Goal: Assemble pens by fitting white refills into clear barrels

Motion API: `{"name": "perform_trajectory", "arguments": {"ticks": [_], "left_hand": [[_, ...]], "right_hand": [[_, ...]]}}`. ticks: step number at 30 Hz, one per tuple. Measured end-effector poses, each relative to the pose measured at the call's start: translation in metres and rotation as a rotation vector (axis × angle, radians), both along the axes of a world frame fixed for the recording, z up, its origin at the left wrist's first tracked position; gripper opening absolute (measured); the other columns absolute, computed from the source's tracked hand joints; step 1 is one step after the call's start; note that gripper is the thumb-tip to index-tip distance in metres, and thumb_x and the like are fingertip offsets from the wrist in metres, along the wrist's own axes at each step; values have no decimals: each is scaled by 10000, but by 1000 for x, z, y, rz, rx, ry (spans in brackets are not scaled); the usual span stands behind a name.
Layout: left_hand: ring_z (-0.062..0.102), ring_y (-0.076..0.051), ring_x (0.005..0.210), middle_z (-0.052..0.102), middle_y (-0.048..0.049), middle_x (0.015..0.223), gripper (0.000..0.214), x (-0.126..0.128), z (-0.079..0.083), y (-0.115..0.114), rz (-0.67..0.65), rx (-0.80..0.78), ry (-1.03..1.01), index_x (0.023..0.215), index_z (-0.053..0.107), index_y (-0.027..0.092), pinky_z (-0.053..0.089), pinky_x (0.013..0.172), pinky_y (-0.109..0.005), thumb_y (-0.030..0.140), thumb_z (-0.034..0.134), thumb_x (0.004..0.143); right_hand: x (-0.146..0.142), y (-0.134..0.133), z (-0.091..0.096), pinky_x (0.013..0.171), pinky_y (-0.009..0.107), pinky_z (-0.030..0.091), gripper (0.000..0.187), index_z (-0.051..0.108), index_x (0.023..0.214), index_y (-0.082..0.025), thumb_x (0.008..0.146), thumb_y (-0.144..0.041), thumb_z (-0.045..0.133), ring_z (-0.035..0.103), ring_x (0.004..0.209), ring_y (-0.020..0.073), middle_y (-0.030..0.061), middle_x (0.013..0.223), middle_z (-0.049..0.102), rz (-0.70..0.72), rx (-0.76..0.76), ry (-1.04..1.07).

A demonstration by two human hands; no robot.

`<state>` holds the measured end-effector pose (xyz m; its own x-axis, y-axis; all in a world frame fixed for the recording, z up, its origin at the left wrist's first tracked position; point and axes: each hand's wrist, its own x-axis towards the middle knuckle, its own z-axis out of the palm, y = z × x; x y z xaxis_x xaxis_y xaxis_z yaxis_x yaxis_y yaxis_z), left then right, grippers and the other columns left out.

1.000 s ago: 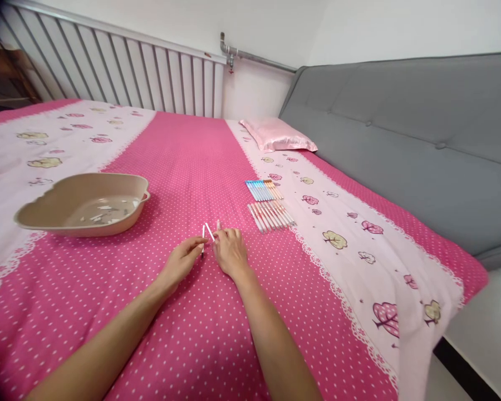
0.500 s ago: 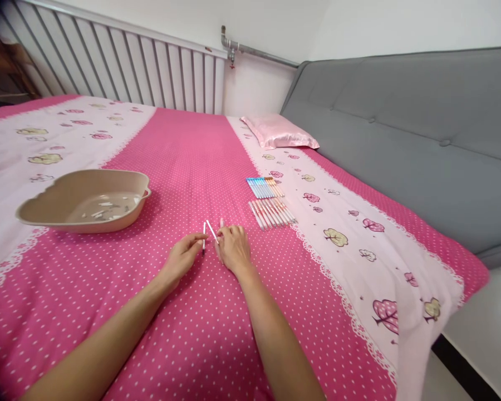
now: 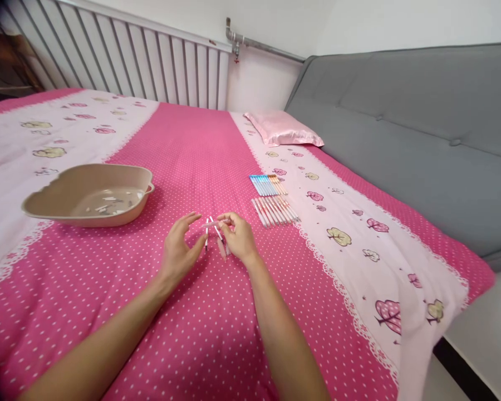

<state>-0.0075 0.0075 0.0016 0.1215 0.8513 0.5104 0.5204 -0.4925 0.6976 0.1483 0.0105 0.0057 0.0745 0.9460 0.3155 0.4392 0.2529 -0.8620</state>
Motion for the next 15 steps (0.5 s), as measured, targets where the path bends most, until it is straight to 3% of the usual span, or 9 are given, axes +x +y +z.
{"name": "perform_trajectory", "arguments": {"ticks": [4,10,12,15], "left_hand": [[546,-205,1054,631,-86,1098,324,1,0,-1,-16,132,103,1093,572,176,395,941,-395,285,554,788],[630,-174,827,701,-36,905,220,2,-2,-2,-57,2,34,938,646,204,402,927,-390,333,515,817],[637,-182,822,700,-49,909,252,2,-3,-2,-43,-66,-3,961,639,200,459,840,-361,355,495,825],[639,-197,871,688,-77,958,310,2,-4,-3,0,-134,-57,1048,592,186,486,776,-340,374,467,836]], "right_hand": [[-8,-9,18,746,290,469,144,614,889,-190,792,-258,532,616,796,146,31,831,652,155,-27,65],[-7,-15,29,793,299,468,245,616,1014,-216,782,-272,561,604,867,150,30,901,649,232,-41,78],[-3,-13,27,782,292,475,287,595,1063,-211,782,-244,551,606,884,150,40,928,653,160,-54,60],[7,-9,20,753,280,480,267,605,1033,-197,790,-180,497,619,837,140,42,911,666,-81,-108,-122]]}}
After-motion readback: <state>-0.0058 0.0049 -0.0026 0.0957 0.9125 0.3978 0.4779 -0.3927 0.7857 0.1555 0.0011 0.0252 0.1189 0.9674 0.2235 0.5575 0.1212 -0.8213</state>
